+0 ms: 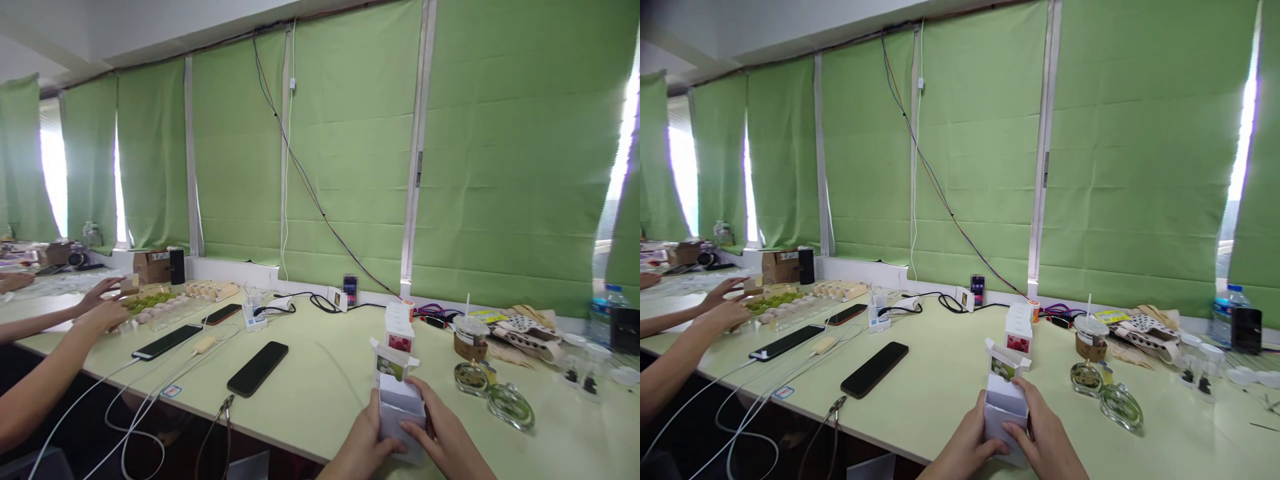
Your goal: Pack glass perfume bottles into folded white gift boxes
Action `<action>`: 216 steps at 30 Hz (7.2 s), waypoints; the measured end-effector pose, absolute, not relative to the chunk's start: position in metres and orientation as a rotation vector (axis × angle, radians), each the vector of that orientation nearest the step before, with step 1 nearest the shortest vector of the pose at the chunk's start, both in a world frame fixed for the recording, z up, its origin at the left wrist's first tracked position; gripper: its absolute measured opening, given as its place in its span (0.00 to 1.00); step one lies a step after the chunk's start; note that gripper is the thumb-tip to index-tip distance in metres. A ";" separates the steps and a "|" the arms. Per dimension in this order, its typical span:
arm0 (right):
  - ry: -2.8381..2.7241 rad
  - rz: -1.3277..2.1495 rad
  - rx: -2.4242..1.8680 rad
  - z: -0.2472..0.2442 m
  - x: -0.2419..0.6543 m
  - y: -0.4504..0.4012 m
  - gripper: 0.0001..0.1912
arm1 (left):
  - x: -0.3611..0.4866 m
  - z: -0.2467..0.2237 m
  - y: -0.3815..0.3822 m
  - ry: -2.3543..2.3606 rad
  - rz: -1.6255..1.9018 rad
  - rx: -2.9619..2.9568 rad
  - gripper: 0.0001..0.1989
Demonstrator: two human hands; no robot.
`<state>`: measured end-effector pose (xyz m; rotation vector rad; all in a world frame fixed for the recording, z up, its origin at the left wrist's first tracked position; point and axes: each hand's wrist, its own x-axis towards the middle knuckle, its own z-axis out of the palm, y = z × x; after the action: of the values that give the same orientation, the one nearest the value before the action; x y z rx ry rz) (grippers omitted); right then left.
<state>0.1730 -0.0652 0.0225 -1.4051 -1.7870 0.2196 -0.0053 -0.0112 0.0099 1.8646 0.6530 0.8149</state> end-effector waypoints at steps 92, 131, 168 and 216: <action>-1.611 -0.036 -1.363 0.059 0.187 -0.035 0.22 | 0.021 0.033 0.032 0.656 1.107 1.850 0.33; -1.243 0.421 -1.213 -0.007 0.181 0.015 0.35 | 0.060 0.022 0.046 0.521 1.254 1.819 0.21; -1.037 0.556 -1.098 -0.020 0.175 0.034 0.39 | 0.063 0.006 0.078 0.387 1.228 1.901 0.19; -1.015 0.111 -1.517 -0.033 0.360 -0.028 0.23 | 0.137 -0.014 0.036 0.557 0.714 2.121 0.16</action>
<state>0.3603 -0.0277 -0.0330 -1.5166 -1.0150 0.1111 0.1368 0.0356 -0.0136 2.1212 0.5571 0.7144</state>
